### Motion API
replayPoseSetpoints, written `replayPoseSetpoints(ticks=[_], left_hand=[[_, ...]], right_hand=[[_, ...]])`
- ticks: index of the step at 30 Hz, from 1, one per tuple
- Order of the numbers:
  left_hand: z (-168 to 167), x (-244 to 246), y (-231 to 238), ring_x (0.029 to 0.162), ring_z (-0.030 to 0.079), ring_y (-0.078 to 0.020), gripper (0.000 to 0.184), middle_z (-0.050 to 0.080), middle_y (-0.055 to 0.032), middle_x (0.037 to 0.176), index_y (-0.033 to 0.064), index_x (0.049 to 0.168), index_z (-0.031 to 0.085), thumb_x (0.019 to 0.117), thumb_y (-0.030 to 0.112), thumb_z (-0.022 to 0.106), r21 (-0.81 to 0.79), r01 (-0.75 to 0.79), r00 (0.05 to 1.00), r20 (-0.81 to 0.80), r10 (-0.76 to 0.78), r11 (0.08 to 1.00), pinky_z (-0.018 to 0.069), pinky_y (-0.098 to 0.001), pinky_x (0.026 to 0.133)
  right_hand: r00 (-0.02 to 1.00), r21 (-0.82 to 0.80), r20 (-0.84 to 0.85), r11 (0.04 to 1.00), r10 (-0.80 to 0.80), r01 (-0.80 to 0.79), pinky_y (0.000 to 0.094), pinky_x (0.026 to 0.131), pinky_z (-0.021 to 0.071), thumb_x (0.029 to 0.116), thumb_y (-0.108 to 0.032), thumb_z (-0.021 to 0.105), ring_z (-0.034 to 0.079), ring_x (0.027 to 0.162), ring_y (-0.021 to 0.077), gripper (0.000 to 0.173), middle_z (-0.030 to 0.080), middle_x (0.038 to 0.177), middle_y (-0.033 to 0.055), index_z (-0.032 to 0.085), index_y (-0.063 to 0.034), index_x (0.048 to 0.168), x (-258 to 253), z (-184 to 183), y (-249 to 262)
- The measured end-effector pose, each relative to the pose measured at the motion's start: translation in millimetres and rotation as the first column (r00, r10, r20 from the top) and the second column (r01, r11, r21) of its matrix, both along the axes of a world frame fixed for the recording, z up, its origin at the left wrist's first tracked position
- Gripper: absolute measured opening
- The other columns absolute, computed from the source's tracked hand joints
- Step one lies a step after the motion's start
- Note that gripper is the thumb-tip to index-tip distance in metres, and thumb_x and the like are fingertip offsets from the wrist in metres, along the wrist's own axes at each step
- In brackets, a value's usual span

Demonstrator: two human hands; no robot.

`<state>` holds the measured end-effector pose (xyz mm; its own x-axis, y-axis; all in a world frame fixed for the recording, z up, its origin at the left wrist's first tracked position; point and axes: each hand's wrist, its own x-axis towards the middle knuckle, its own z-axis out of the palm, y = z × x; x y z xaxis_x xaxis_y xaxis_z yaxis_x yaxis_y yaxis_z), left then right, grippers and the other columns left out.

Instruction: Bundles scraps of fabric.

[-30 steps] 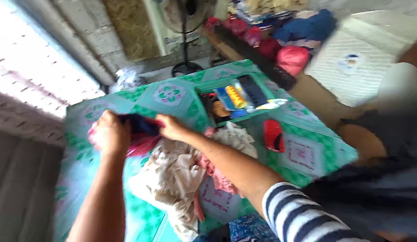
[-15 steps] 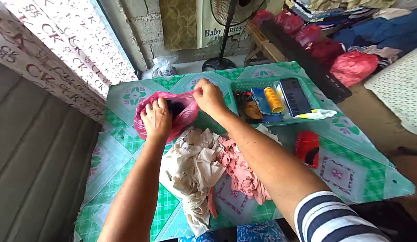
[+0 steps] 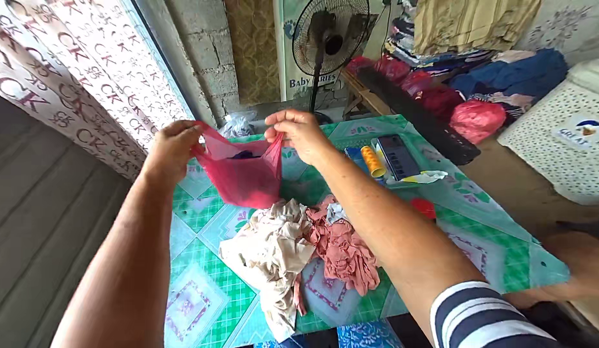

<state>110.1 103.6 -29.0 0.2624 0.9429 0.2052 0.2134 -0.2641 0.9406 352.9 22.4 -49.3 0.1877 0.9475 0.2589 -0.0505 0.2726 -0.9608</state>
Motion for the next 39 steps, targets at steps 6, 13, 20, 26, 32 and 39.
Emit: replayPoseSetpoints(ticks=[6,13,20,26,32,39], left_hand=[[31,34,1,0.084,0.067,-0.0065,0.02,0.066,0.0078,0.097,0.02,0.122,0.058,0.1026,0.015,0.057,0.091,0.16,0.967,0.188,-0.174,0.983,0.0599,-0.0297,0.079],[-48,75,30,0.113,0.059,-0.0613,0.028,0.062,-0.0388,0.12,-0.0022,0.121,0.069,0.1018,0.008,0.052,0.406,0.46,0.542,-0.833,0.112,0.79,0.0422,-0.0798,0.089],[12,141,12,0.113,0.058,-0.0627,0.031,0.059,-0.0403,0.122,-0.0089,0.118,0.065,0.1071,0.013,0.046,0.609,0.378,0.504,-0.767,0.396,0.698,0.0473,-0.0764,0.082],[11,174,50,0.087,0.07,-0.0494,0.04,0.072,-0.0271,0.093,-0.0045,0.114,0.067,0.107,0.03,0.047,0.52,0.354,0.758,-0.647,0.087,0.777,0.048,-0.0755,0.079],[-24,182,1,0.08,0.06,-0.007,0.029,0.063,-0.0056,0.092,-0.0039,0.111,0.061,0.1028,0.019,0.046,0.113,0.497,0.784,-0.482,-0.39,0.86,0.0522,-0.0318,0.078],[-73,178,-15,0.089,0.066,-0.0025,0.038,0.067,0.0095,0.091,0.0164,0.106,0.059,0.1107,0.023,0.022,-0.145,0.372,0.92,0.191,-0.343,0.917,0.0563,-0.0281,0.084]], right_hand=[[0.935,0.326,0.336,0.945,-0.113,-0.002,0.0336,0.083,0.0607,0.0975,0.006,0.052,0.073,0.091,0.0169,0.028,0.075,0.106,0.0164,0.066,0.0096,0.122,29,42,-33],[0.367,-0.076,0.93,0.981,0.004,0.181,0.0581,0.097,0.0501,0.1046,-0.006,0.049,0.064,0.118,0.0363,0.028,0.07,0.122,0.0186,0.07,-0.0031,0.123,58,-27,-63],[0.425,0.069,0.893,0.978,-0.147,0.195,0.0556,0.093,0.0505,0.1042,-0.011,0.051,0.067,0.113,0.034,0.026,0.072,0.115,0.0172,0.072,-0.002,0.117,70,11,-66],[0.514,0.044,0.856,0.999,-0.05,0.024,0.0524,0.092,0.0497,0.1021,-0.007,0.055,0.067,0.108,0.0333,0.022,0.072,0.11,0.0188,0.07,0.0019,0.115,54,25,-61],[0.474,-0.032,0.88,0.999,0.039,-0.023,0.0562,0.089,0.0499,0.101,-0.013,0.059,0.067,0.107,0.0359,0.024,0.071,0.11,0.02,0.07,0.0021,0.115,53,-9,-51],[0.583,0.101,0.807,0.995,-0.088,0.01,0.053,0.088,0.05,0.1048,-0.014,0.053,0.068,0.102,0.0332,0.024,0.072,0.103,0.0176,0.072,-0.0002,0.111,62,-12,-35]])
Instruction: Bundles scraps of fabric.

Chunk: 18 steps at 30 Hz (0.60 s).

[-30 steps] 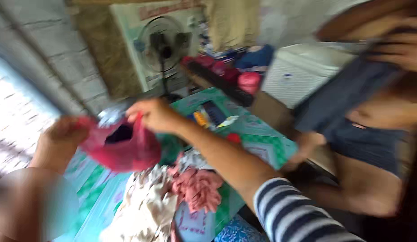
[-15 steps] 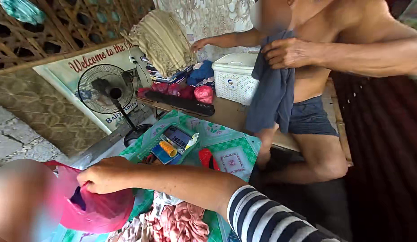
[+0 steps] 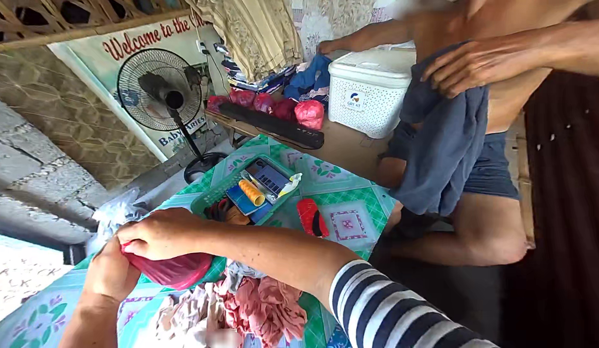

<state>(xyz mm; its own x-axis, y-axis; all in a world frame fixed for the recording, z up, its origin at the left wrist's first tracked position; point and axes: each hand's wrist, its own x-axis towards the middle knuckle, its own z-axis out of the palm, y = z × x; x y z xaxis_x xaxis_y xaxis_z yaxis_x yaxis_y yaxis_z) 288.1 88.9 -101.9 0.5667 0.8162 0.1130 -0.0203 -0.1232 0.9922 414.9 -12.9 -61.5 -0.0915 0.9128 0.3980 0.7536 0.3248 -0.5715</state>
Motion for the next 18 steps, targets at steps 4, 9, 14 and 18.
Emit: replayPoseSetpoints(ticks=[4,9,14,18], left_hand=[[-9,-7,16,0.066,0.063,0.0,0.038,0.065,0.0121,0.075,0.0179,0.101,0.06,0.111,0.025,0.024,0.08,0.01,0.998,-0.069,-0.004,0.997,0.0564,-0.0221,0.065],[16,-7,33,0.044,0.046,0.0003,0.026,0.047,0.0132,0.057,0.0185,0.088,0.053,0.1019,0.023,0.032,0.333,0.121,0.961,-0.274,-0.027,0.935,0.0439,-0.0184,0.045],[30,-3,37,0.04,0.037,0.0014,0.023,0.043,0.0131,0.053,0.0231,0.082,0.051,0.0996,0.022,0.035,0.337,0.207,0.956,-0.27,-0.117,0.918,0.0341,-0.0156,0.04],[23,-16,38,0.045,0.052,-0.0015,0.024,0.053,0.0106,0.057,0.0201,0.088,0.055,0.1002,0.024,0.035,0.368,0.255,0.955,-0.243,-0.172,0.894,0.0474,-0.0187,0.045]], right_hand=[[0.994,0.091,-0.094,0.994,-0.047,0.056,0.0516,0.086,0.0519,0.104,-0.012,0.053,0.069,0.101,0.0323,0.023,0.072,0.102,0.0177,0.072,0.001,0.108,-1,-9,7],[0.951,0.258,-0.286,0.946,-0.121,0.198,0.0475,0.087,0.0522,0.0974,-0.005,0.06,0.065,0.101,0.032,0.016,0.067,0.099,0.0184,0.074,0.0029,0.098,0,-29,27],[0.944,0.406,-0.329,0.897,-0.033,0.173,0.0483,0.092,0.0497,0.0938,0.002,0.058,0.066,0.099,0.0333,0.014,0.069,0.095,0.0216,0.071,0.0089,0.093,0,-29,30],[0.959,0.42,-0.282,0.902,0.021,0.103,0.0483,0.087,0.0516,0.0952,0.004,0.056,0.068,0.09,0.0322,0.015,0.069,0.088,0.0209,0.069,0.011,0.096,-3,-32,27]])
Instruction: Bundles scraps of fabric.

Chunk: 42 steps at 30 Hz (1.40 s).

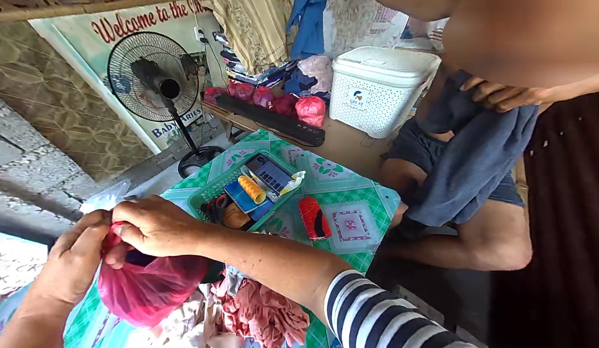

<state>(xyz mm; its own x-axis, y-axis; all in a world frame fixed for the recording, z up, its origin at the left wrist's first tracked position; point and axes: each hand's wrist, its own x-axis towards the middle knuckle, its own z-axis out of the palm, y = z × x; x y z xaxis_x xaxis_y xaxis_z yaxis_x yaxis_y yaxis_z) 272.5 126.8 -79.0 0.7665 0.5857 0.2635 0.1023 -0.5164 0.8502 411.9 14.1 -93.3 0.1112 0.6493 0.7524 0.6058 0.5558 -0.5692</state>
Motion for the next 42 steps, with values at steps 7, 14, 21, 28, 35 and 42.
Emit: replayPoseSetpoints(ticks=[7,14,21,28,35,42], left_hand=[[-26,-34,8,0.062,0.066,-0.0058,0.015,0.064,0.0087,0.072,0.0162,0.104,0.052,0.0987,0.025,0.041,-0.158,-0.077,0.997,-0.002,0.078,0.984,0.058,-0.0239,0.06],[-18,-45,-25,0.067,0.064,-0.0021,0.032,0.065,-0.0019,0.088,-0.0033,0.119,0.05,0.0943,0.015,0.059,0.231,-0.082,0.979,-0.164,0.122,0.969,0.0561,-0.0208,0.064],[-52,-50,-22,0.104,0.066,-0.0341,0.027,0.066,-0.0266,0.113,-0.0055,0.095,0.066,0.0968,0.021,0.061,0.723,-0.072,0.997,0.03,0.073,0.687,0.0549,-0.0418,0.087],[-55,-51,-31,0.087,0.069,-0.0357,0.034,0.07,-0.0236,0.093,-0.0045,0.096,0.069,0.0985,0.028,0.059,0.732,-0.152,0.984,0.053,0.168,0.664,0.0533,-0.0498,0.076],[-29,-54,-35,0.076,0.063,0.0011,0.015,0.064,0.0074,0.083,0.0082,0.097,0.058,0.0897,0.011,0.071,-0.097,-0.339,0.94,-0.083,0.331,0.936,0.0546,-0.0191,0.074],[-28,-54,-40,0.077,0.065,0.0007,0.006,0.067,0.0086,0.082,0.0111,0.096,0.063,0.0941,0.009,0.068,-0.225,-0.342,0.939,-0.037,0.343,0.912,0.0557,-0.0174,0.074]], right_hand=[[0.95,-0.253,-0.259,0.937,0.176,-0.243,0.0422,0.095,0.0501,0.1073,-0.005,0.042,0.065,0.106,0.0297,0.029,0.066,0.112,0.0278,0.059,0.0147,0.12,-6,-28,15],[0.922,-0.373,-0.377,0.897,0.088,-0.238,0.0431,0.091,0.0509,0.1059,-0.002,0.047,0.065,0.1,0.0284,0.025,0.067,0.109,0.0265,0.063,0.0139,0.114,-15,-18,15],[0.804,-0.422,-0.563,0.77,0.193,-0.48,0.0187,0.056,0.0418,0.0982,0.0,0.063,0.047,0.056,0.0022,0.011,0.053,0.067,0.0021,0.063,0.0098,0.094,0,-27,13],[0.892,-0.463,-0.426,0.811,0.15,-0.357,0.0241,0.068,0.0465,0.0999,-0.003,0.062,0.055,0.07,0.0071,0.014,0.062,0.078,0.0075,0.067,0.0091,0.095,-3,-29,8],[0.977,-0.582,0.177,0.813,0.115,0.01,0.0537,0.087,0.0495,0.1023,-0.035,0.062,0.067,0.103,0.0308,0.039,0.07,0.105,0.018,0.068,0.0035,0.109,-20,-11,-21],[0.931,-0.554,0.365,0.808,0.021,0.199,0.0526,0.096,0.0463,0.1069,-0.024,0.052,0.065,0.113,0.0305,0.032,0.072,0.113,0.0154,0.068,-0.0009,0.121,-42,-10,-18]])
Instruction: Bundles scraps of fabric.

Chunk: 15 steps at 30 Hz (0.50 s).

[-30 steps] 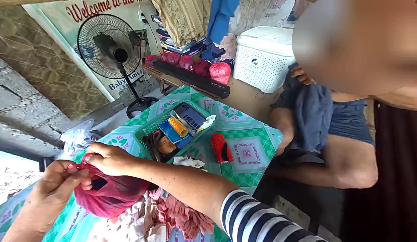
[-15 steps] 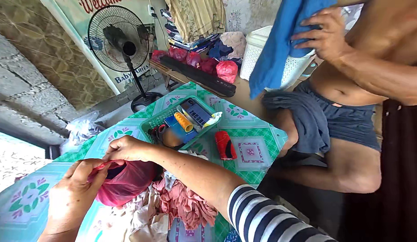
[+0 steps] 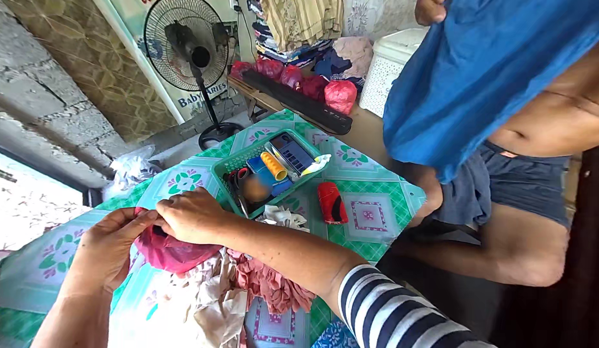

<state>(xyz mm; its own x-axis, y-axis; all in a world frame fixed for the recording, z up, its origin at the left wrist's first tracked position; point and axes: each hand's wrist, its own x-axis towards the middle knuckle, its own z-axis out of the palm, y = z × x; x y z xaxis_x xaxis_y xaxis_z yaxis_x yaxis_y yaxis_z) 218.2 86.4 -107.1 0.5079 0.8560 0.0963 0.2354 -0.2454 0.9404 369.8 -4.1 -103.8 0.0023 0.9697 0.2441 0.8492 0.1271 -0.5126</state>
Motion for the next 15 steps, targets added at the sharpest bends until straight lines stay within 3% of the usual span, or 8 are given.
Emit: replayPoseSetpoints(ticks=[2,5,7,11,15], left_hand=[[3,2,-4,0.079,0.066,0.0005,0.004,0.068,0.0077,0.085,0.0091,0.1,0.063,0.0971,0.011,0.065,0.004,-0.018,1.0,-0.006,0.018,1.0,0.0566,-0.019,0.076],[12,6,-18,0.084,0.062,-0.0048,0.017,0.064,-0.0009,0.095,0.0023,0.113,0.062,0.1042,0.017,0.058,-0.01,-0.042,0.996,-0.082,0.041,0.999,0.0546,-0.0276,0.081],[15,8,-21,0.085,0.061,-0.0088,0.025,0.063,-0.0053,0.099,0.0012,0.118,0.06,0.1063,0.023,0.055,0.014,-0.019,0.99,-0.139,0.021,1.0,0.0534,-0.0335,0.082],[15,12,-14,0.09,0.061,-0.0134,0.027,0.064,-0.0096,0.1,-0.0011,0.115,0.062,0.1069,0.023,0.053,0.086,0.05,0.986,-0.165,-0.035,0.995,0.0521,-0.0385,0.085],[11,14,-11,0.084,0.06,-0.0123,0.024,0.062,-0.0079,0.094,0.0001,0.11,0.062,0.1071,0.022,0.053,0.162,0.096,0.979,-0.195,-0.063,0.982,0.0511,-0.0361,0.08]], right_hand=[[0.999,0.028,0.045,1.0,-0.005,0.004,0.0522,0.096,0.047,0.107,-0.022,0.052,0.066,0.111,0.031,0.03,0.072,0.11,0.0157,0.069,-0.0011,0.12,1,-2,-1],[0.993,0.152,0.113,0.988,-0.033,0.015,0.0532,0.094,0.0497,0.1035,-0.021,0.059,0.069,0.105,0.0322,0.025,0.073,0.104,0.0164,0.071,-0.0006,0.11,3,-13,-2],[0.995,0.143,0.092,0.99,-0.026,0.013,0.0566,0.094,0.0495,0.1027,-0.02,0.058,0.068,0.108,0.0347,0.026,0.073,0.107,0.0184,0.071,0.0014,0.111,5,-15,-2],[0.977,0.037,-0.209,0.999,0.042,-0.035,0.0609,0.088,0.053,0.1043,-0.023,0.057,0.07,0.1,0.037,0.03,0.071,0.101,0.0215,0.069,0.0042,0.108,20,-18,7],[0.897,0.077,-0.438,0.997,0.055,-0.023,0.0498,0.085,0.0573,0.1011,-0.014,0.061,0.072,0.087,0.0269,0.022,0.073,0.095,0.0171,0.07,0.0048,0.107,29,-28,11]])
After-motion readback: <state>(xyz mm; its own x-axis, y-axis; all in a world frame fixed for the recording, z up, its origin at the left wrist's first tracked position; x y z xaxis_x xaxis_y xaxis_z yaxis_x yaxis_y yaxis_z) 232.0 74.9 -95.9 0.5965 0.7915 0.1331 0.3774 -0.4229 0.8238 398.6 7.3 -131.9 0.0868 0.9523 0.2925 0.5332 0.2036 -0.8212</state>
